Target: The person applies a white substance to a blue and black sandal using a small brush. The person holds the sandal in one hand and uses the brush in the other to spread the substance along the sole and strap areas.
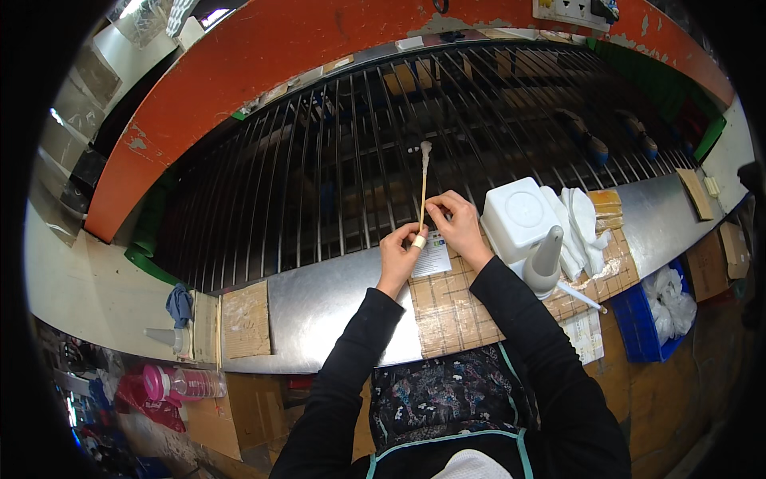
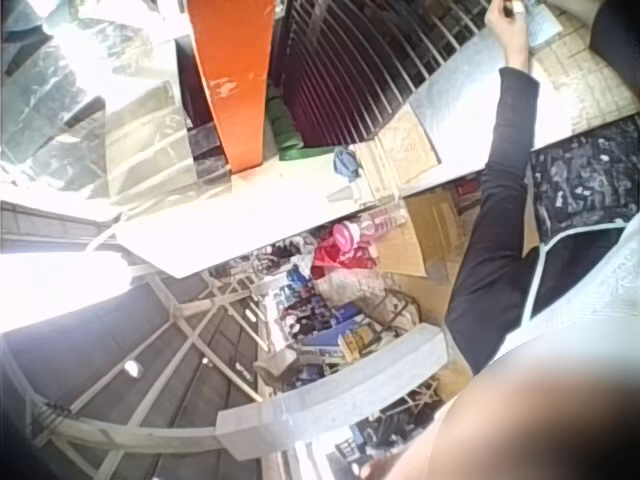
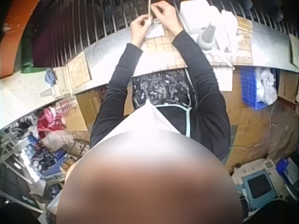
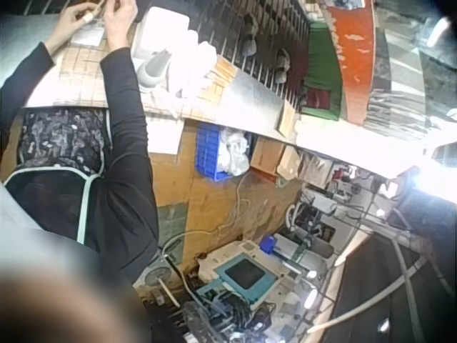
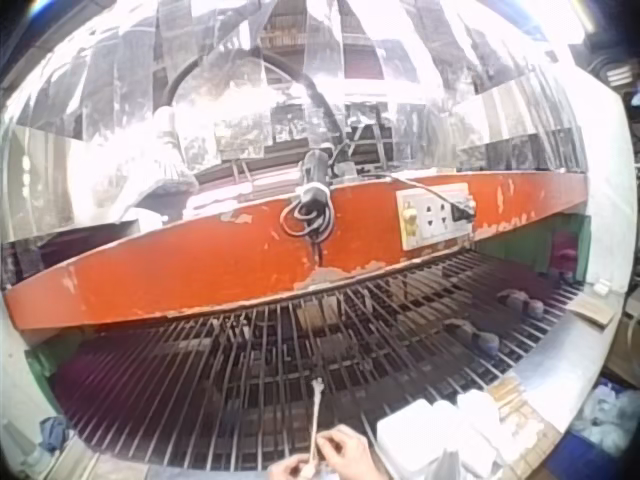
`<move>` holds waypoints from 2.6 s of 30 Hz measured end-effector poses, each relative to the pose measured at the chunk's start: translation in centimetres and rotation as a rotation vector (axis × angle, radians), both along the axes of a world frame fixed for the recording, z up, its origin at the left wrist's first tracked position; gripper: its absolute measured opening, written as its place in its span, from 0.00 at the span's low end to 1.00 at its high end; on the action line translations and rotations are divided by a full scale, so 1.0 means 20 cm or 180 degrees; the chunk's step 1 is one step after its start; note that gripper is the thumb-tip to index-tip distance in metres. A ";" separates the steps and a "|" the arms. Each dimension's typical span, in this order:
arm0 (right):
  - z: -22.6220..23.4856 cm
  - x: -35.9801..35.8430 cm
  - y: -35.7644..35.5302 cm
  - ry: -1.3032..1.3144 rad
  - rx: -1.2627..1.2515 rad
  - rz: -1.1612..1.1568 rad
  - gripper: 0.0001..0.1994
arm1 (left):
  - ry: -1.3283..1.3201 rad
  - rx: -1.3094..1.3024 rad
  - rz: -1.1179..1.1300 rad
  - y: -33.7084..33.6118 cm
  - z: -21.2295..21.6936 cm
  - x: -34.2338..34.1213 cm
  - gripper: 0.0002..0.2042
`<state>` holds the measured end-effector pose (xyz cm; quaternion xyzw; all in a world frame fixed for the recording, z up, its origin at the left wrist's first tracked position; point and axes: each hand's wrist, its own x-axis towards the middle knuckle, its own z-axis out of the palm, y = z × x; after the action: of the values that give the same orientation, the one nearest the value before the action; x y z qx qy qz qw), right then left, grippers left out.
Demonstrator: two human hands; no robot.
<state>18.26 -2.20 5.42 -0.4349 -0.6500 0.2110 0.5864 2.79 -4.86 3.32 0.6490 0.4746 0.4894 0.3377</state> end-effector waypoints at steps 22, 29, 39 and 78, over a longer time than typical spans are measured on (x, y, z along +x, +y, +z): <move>-0.03 0.01 0.00 0.0059 0.0256 -0.0256 0.05 | 0.0504 0.0526 0.0137 0.02 -0.02 0.00 0.07; -0.01 0.00 -0.01 0.0737 -0.0284 -0.0124 0.08 | 0.0211 0.0104 -0.0270 0.00 0.01 0.00 0.10; -0.03 0.00 0.02 0.0658 -0.0172 -0.0098 0.09 | 0.0266 0.0187 -0.0345 -0.01 0.01 0.02 0.09; -0.17 0.00 0.08 0.0912 -0.1373 0.1667 0.11 | 0.0907 0.1646 0.0923 -0.03 0.11 -0.01 0.04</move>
<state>18.20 -0.62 2.08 -0.3335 -0.5910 0.5449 0.4925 2.54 -5.52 5.43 0.7009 0.4646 0.5409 0.0188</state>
